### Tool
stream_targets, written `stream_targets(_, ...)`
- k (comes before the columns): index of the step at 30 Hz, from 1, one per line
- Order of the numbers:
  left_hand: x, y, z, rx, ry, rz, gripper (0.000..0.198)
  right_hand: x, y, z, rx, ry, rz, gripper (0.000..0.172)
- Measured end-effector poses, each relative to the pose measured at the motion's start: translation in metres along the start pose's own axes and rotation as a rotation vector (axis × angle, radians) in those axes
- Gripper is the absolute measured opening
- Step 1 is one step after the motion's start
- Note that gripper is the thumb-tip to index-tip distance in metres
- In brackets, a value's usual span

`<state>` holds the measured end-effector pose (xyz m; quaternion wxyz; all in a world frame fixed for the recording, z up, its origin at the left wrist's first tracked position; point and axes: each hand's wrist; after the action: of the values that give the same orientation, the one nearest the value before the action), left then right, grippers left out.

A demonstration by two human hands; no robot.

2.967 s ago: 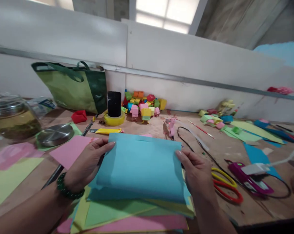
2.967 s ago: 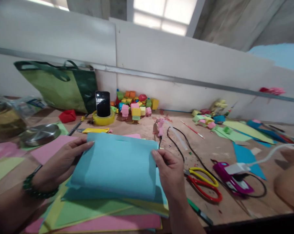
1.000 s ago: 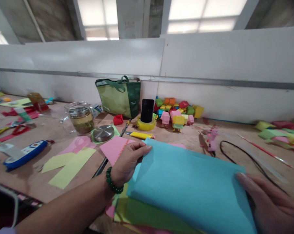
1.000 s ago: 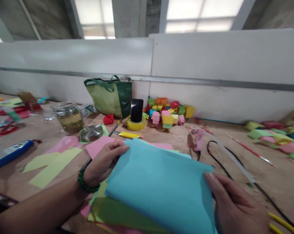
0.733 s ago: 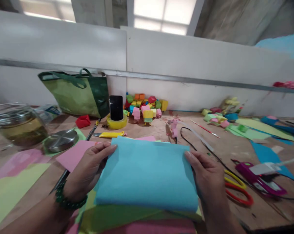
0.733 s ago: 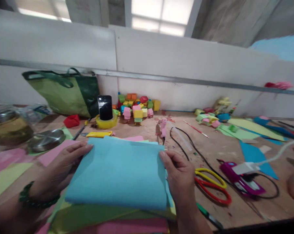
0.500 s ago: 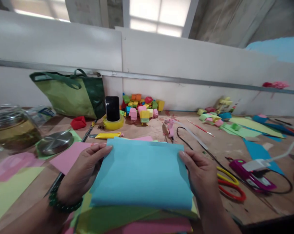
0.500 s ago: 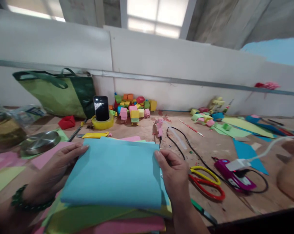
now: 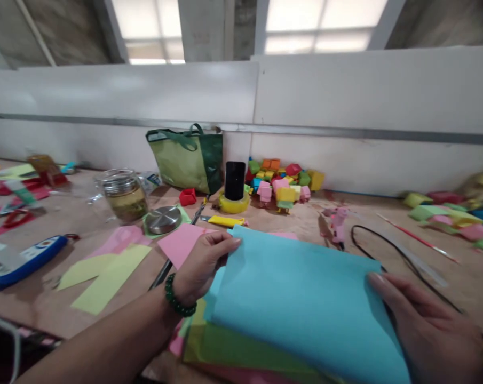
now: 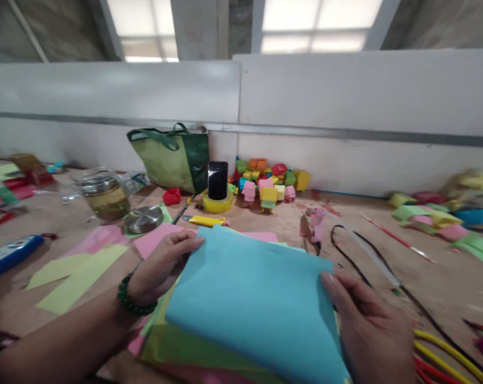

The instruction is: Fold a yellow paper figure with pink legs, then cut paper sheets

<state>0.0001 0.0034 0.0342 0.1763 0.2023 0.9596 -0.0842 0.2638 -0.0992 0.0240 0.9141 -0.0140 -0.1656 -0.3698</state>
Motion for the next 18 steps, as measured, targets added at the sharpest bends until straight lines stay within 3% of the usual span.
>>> stream_targets(9, 0.003, -0.001, -0.002, 0.003, -0.007, 0.043, 0.032, -0.003, 0.002, 0.001, -0.011, -0.067, -0.004, 0.036)
stream_targets(18, 0.003, -0.001, 0.001, 0.004, -0.027, 0.0, 0.033, -0.006, -0.004, 0.011, 0.058, -0.061, 0.002, 0.028)
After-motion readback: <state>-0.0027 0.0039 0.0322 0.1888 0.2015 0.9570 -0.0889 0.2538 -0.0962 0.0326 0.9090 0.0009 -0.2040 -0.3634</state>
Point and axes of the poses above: each hand's wrist, its own y-axis towards the middle knuckle, its own x-axis out of the back of the hand, z = x × y, and after that the axes turned 9 degrees about z, right-handed
